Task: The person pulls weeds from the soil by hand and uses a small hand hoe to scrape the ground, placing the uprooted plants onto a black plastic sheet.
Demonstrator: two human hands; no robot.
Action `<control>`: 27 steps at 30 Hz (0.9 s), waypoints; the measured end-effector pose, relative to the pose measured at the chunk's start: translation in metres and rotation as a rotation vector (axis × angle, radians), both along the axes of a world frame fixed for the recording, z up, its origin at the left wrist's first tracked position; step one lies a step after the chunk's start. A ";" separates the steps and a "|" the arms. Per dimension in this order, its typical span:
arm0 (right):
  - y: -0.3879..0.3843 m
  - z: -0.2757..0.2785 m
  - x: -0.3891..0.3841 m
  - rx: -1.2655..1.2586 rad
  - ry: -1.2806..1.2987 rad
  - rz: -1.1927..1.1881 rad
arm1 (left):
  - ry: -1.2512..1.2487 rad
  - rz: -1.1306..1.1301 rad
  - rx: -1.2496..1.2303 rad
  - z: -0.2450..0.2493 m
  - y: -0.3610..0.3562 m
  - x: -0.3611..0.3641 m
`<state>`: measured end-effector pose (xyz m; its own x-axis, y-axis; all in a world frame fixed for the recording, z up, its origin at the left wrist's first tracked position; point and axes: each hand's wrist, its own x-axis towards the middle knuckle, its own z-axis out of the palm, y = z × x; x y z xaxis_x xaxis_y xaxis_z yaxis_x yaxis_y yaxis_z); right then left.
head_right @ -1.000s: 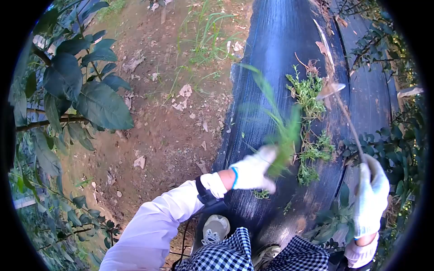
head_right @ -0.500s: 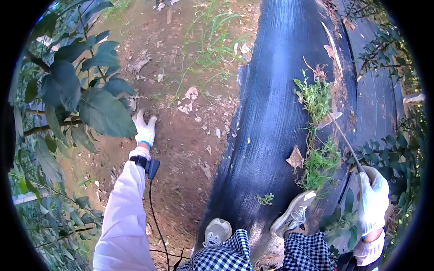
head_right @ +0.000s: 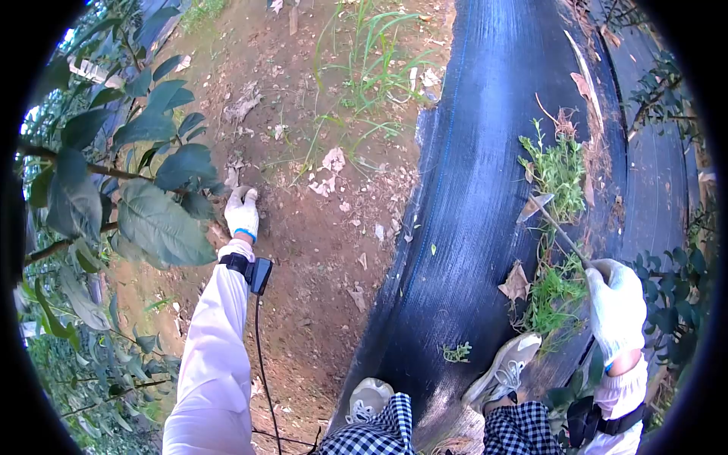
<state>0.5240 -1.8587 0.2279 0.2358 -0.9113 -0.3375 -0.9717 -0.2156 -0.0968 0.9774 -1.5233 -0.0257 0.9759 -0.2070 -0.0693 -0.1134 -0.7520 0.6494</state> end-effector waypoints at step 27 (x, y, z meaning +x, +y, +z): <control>-0.007 0.006 0.006 -0.031 -0.073 -0.022 | -0.109 -0.412 0.163 -0.011 -0.052 0.004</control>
